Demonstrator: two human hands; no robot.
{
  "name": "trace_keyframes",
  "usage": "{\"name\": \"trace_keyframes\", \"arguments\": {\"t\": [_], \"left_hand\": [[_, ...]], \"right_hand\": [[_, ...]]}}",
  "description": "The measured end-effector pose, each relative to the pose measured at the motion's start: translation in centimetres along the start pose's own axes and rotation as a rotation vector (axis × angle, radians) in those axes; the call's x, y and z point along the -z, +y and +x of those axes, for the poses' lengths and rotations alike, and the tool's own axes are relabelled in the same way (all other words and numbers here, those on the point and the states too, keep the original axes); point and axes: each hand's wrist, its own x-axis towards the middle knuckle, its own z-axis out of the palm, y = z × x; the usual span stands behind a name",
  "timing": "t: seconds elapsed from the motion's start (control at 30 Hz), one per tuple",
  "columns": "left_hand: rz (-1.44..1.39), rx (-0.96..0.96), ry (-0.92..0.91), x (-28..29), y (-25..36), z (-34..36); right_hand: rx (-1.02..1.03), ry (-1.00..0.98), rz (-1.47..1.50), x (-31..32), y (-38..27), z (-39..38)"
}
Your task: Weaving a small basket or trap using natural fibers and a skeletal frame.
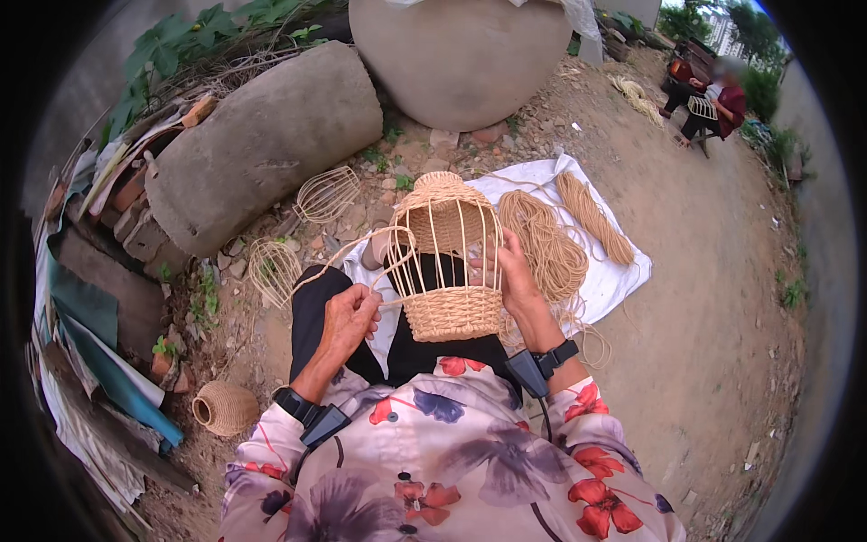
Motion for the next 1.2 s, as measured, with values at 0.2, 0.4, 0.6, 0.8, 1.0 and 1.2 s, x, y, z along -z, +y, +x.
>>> {"name": "trace_keyframes", "arguments": {"t": [0.2,0.4,0.6,0.8,1.0,1.2], "left_hand": [[-0.733,0.018,-0.264,-0.5,1.2,1.6],[-0.755,0.019,-0.316,-1.2,3.5,2.8],[0.003,-0.264,-0.020,-2.5,3.8,3.1],[-0.164,-0.248,0.038,-2.6,4.7,3.1],[0.270,-0.467,0.215,-0.2,6.7,1.9],[0.367,-0.542,0.266,0.2,4.6,1.3]], "right_hand": [[-0.046,-0.042,0.103,1.9,1.0,0.8],[-0.051,-0.065,0.074,1.0,0.6,0.1],[-0.029,-0.078,0.085,0.8,1.0,0.1],[0.327,0.157,-0.558,0.6,0.3,0.2],[0.569,0.222,-0.728,-5.6,-3.8,-3.9],[0.506,-0.048,-0.993,-9.8,-1.2,-3.3]]}}
